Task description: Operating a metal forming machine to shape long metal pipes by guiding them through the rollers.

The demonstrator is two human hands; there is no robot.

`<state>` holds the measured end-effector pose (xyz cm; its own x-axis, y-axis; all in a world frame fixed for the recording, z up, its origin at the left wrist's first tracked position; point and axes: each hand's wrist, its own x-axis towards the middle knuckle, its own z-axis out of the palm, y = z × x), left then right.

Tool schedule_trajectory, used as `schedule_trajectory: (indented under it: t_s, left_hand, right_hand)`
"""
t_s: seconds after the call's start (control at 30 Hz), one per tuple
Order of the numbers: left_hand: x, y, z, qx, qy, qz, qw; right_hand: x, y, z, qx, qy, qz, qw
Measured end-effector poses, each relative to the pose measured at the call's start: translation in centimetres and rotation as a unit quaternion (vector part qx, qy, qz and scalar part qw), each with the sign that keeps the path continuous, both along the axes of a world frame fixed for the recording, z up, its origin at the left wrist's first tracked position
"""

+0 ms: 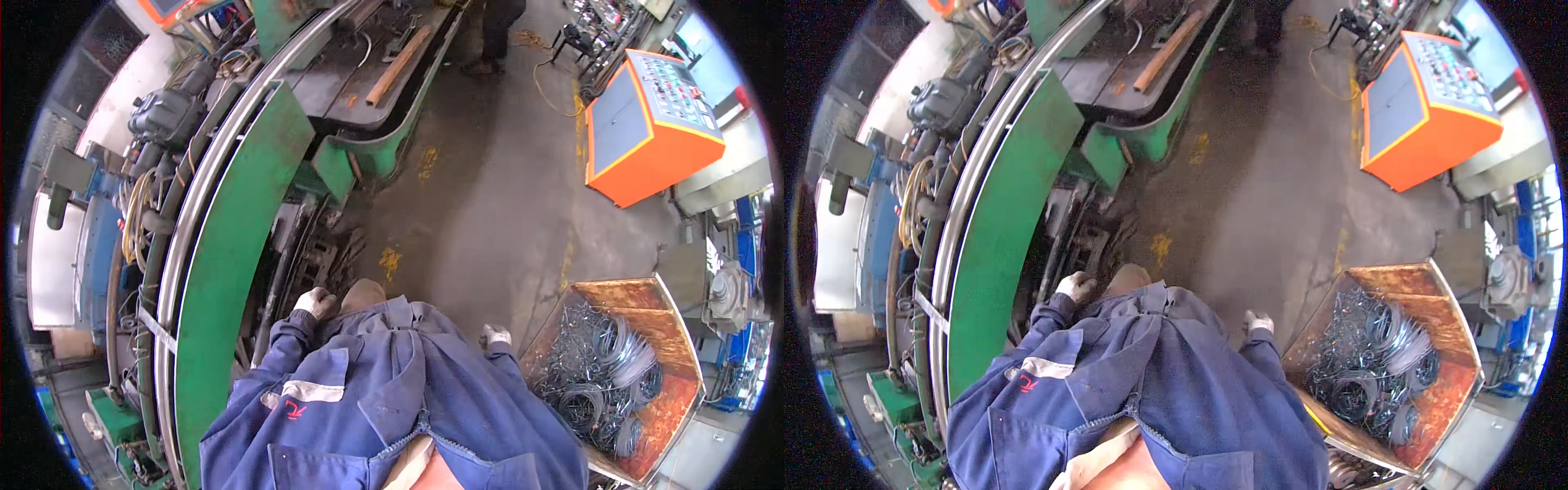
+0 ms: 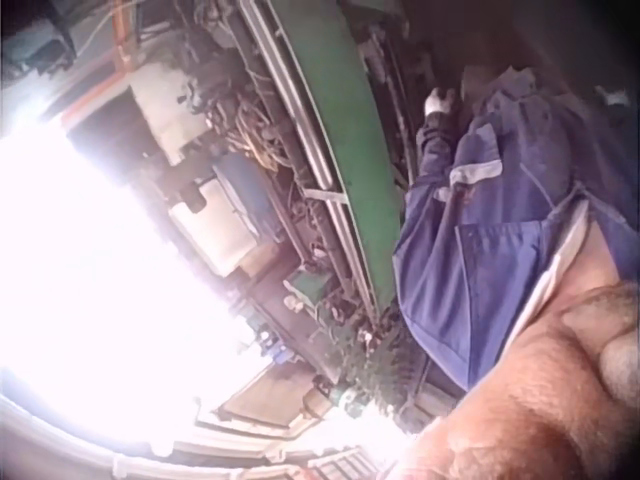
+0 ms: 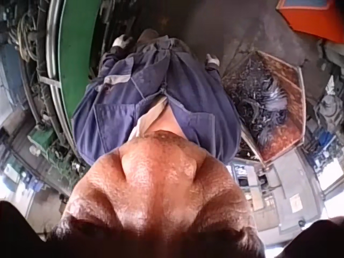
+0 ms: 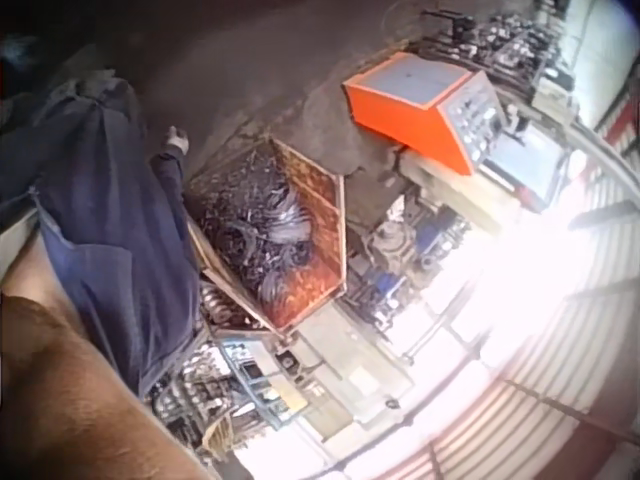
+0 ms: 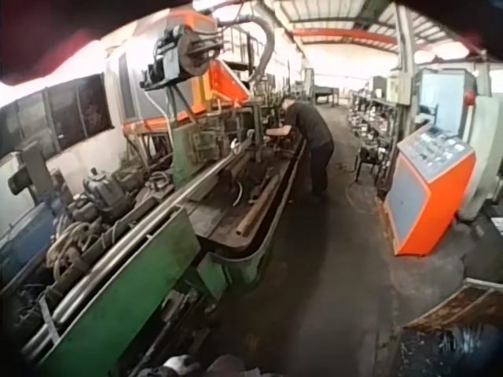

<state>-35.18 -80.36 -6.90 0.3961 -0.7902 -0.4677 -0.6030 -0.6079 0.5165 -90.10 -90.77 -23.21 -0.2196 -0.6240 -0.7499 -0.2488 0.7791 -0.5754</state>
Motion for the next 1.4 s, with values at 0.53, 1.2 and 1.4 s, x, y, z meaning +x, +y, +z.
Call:
schedule_trajectory:
  t_s: [0.53, 1.2, 1.4]
  left_hand:
    - [7.3, -14.8, -19.3, 0.216, -0.026, -0.157, 0.963]
    - [8.4, -45.9, -13.0, 0.164, 0.022, -0.134, 0.977]
    - [7.1, -52.3, -14.1, 0.159, -0.024, -0.095, 0.982]
  right_hand:
    - [2.0, -11.5, 5.3, -0.014, 0.096, 0.046, 0.994]
    - [4.0, -39.1, 4.9, 0.008, -0.013, -0.108, 0.994]
    - [0.8, -50.4, 0.6, 0.043, -0.033, -0.101, 0.993]
